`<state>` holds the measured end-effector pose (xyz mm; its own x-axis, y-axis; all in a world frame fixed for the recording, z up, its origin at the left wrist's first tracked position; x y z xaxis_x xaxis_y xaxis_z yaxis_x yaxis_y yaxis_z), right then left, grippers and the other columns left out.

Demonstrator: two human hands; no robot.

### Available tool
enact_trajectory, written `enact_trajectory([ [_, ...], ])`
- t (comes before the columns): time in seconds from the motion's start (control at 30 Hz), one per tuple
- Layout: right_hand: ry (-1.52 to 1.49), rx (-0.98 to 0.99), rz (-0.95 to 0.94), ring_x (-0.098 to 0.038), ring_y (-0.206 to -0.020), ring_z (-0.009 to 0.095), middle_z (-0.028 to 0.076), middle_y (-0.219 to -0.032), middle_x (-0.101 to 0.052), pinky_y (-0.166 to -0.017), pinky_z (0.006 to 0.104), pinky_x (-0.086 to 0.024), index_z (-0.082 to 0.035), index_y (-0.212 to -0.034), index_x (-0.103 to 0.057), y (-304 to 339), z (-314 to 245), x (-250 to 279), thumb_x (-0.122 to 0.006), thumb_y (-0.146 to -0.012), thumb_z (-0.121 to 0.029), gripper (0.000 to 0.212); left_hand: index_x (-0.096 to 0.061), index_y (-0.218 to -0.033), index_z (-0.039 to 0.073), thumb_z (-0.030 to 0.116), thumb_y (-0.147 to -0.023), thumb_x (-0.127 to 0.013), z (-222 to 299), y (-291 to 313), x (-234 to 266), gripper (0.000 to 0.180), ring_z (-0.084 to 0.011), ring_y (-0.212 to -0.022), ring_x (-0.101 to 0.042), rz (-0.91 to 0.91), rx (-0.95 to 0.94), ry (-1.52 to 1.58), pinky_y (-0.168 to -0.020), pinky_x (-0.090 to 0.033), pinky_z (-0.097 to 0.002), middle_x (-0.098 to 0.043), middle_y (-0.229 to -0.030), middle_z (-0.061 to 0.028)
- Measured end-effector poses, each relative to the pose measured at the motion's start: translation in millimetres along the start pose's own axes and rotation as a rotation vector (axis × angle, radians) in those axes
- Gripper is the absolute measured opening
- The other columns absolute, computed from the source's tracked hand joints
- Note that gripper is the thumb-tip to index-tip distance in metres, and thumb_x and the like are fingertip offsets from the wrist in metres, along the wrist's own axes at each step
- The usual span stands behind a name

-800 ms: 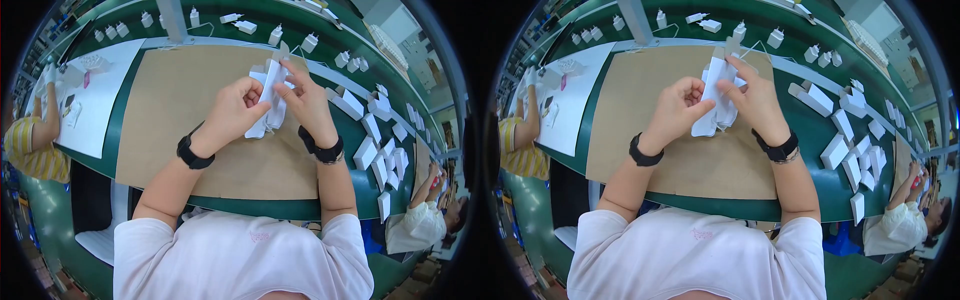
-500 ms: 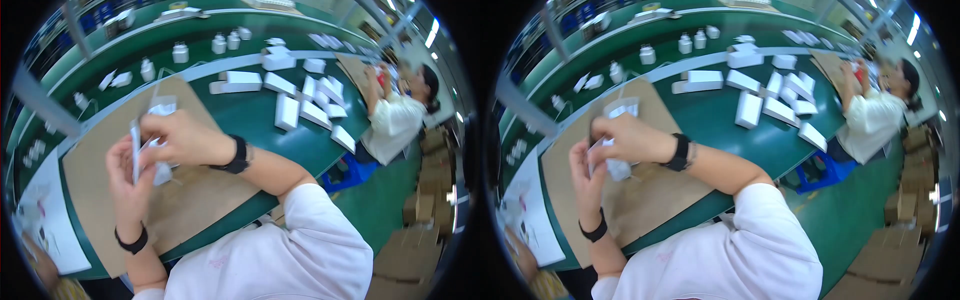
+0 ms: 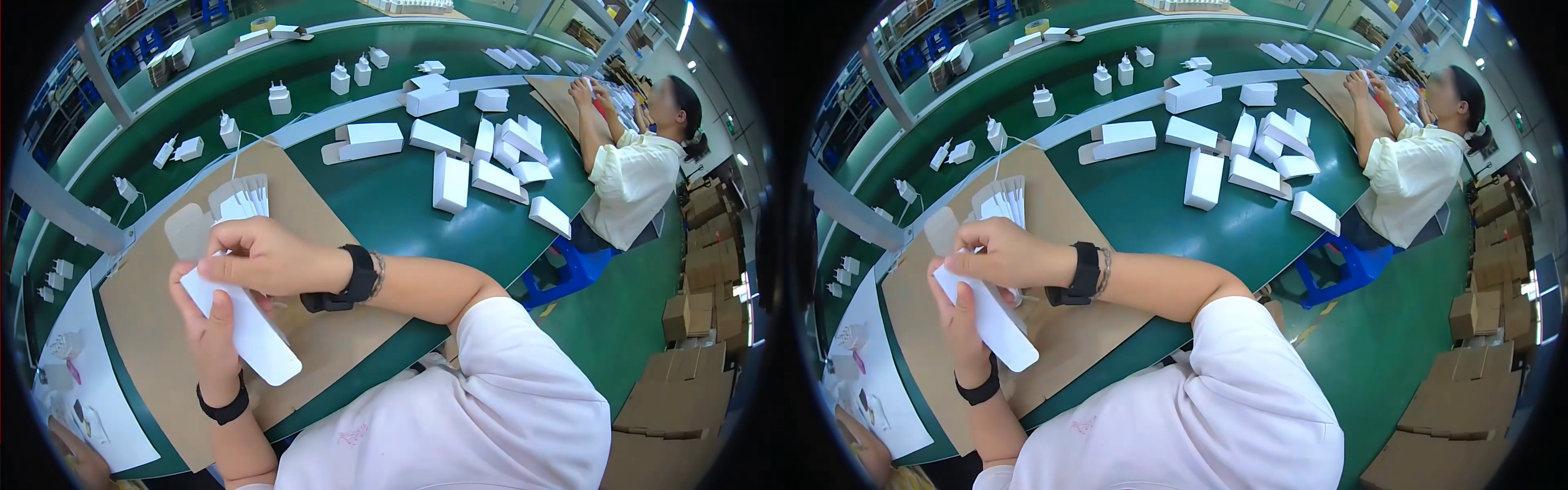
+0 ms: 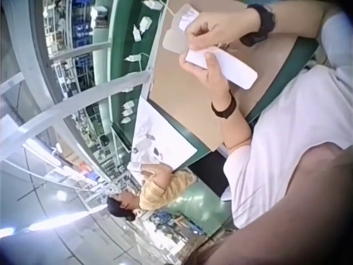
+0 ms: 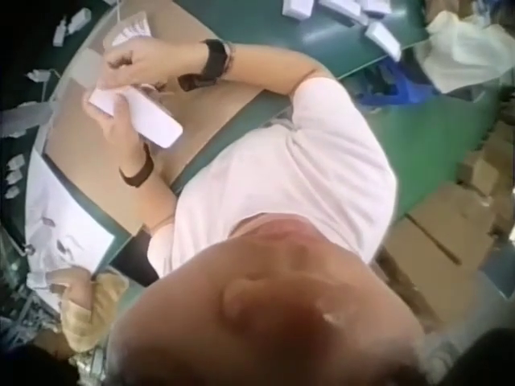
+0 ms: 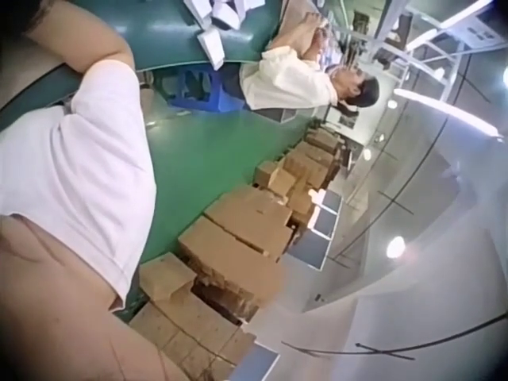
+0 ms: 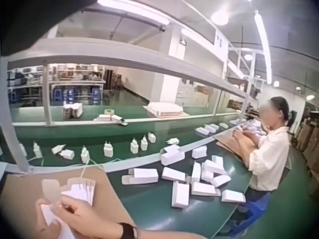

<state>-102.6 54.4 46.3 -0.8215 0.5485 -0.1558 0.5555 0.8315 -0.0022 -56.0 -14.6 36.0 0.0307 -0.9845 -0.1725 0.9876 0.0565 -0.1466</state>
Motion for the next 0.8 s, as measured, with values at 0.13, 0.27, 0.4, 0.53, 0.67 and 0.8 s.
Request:
enact_trajectory([
  [0.13, 0.219, 0.736, 0.192, -0.059, -0.08, 0.01, 0.005, -0.099, -0.062, -0.064, 0.0214, -0.049, -0.003, -0.11, -0.058, 12.6, -48.6, 5.0, -0.055, -0.088, -0.01, 0.023, -0.013, -0.132, 0.015, 0.035, -0.085, -0.058, 11.7, 1.6, -2.5, 0.068, -0.0225, -0.066, -0.061, 0.056, 0.034, 0.094, -0.056, -0.052, -0.0296, -0.054, -0.094, -0.0159],
  [0.27, 0.042, 0.303, 0.095, -0.058, -0.09, 0.011, 0.008, -0.111, -0.061, -0.078, 0.0264, -0.048, -0.007, -0.121, -0.056, 5.4, -31.0, -1.2, -0.057, -0.085, -0.006, 0.036, -0.004, -0.137, 0.016, 0.028, -0.079, -0.066, 17.6, 7.1, 7.8, 0.086, -0.0242, -0.076, -0.062, -0.044, 0.068, 0.008, -0.061, -0.053, -0.0313, -0.05, -0.108, -0.0173],
  [0.4, 0.212, 0.266, 0.037, -0.057, -0.093, 0.011, 0.008, -0.107, -0.063, -0.084, 0.0277, -0.046, -0.003, -0.112, -0.061, -3.2, -28.8, 0.7, -0.059, -0.082, -0.006, 0.03, -0.004, -0.137, 0.01, 0.022, -0.074, -0.072, 18.2, 9.6, 15.2, 0.093, -0.0249, -0.097, -0.055, -0.076, 0.039, -0.111, -0.078, -0.049, -0.0332, -0.045, -0.116, -0.0163],
  [0.53, 0.11, 0.204, 0.077, -0.058, -0.091, 0.013, 0.009, -0.105, -0.063, -0.085, 0.0263, -0.044, 0.002, -0.11, -0.061, -1.1, -23.8, 7.1, -0.059, -0.08, -0.005, 0.031, -0.005, -0.135, 0.006, 0.026, -0.069, -0.076, 12.6, 5.5, 17.6, 0.099, -0.025, -0.102, -0.052, -0.133, -0.057, -0.343, -0.086, -0.044, -0.0358, -0.046, -0.116, -0.0185],
  [0.67, 0.221, 0.144, 0.001, -0.058, -0.093, 0.014, 0.01, -0.108, -0.063, -0.085, 0.0263, -0.044, 0.0, -0.112, -0.061, -0.5, -21.8, 1.9, -0.057, -0.083, -0.012, 0.031, -0.003, -0.134, 0.006, 0.027, -0.071, -0.075, 13.9, 8.8, 14.2, 0.097, -0.0258, -0.099, -0.055, -0.197, 0.002, -0.307, -0.084, -0.045, -0.0354, -0.05, -0.11, -0.0208],
  [0.8, 0.3, 0.406, -0.092, -0.057, -0.103, 0.019, 0.012, -0.114, -0.06, -0.089, 0.0272, -0.042, -0.001, -0.113, -0.06, 10.5, -35.7, -13.5, -0.058, -0.085, -0.016, 0.032, -0.001, -0.133, 0.007, 0.028, -0.075, -0.072, 15.7, 8.5, 12.0, 0.095, -0.0254, -0.097, -0.056, -0.176, -0.017, -0.168, -0.081, -0.046, -0.0346, -0.052, -0.107, -0.0216],
])
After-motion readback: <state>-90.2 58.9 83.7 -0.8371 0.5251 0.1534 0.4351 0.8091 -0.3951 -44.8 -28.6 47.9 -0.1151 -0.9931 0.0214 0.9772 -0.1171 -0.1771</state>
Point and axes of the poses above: each hand's wrist, its own y-axis away from the middle knuckle, its own x-axis out of the back of the hand, z = x × y, the point moved 9 cm from there along -y, towards the middle knuckle
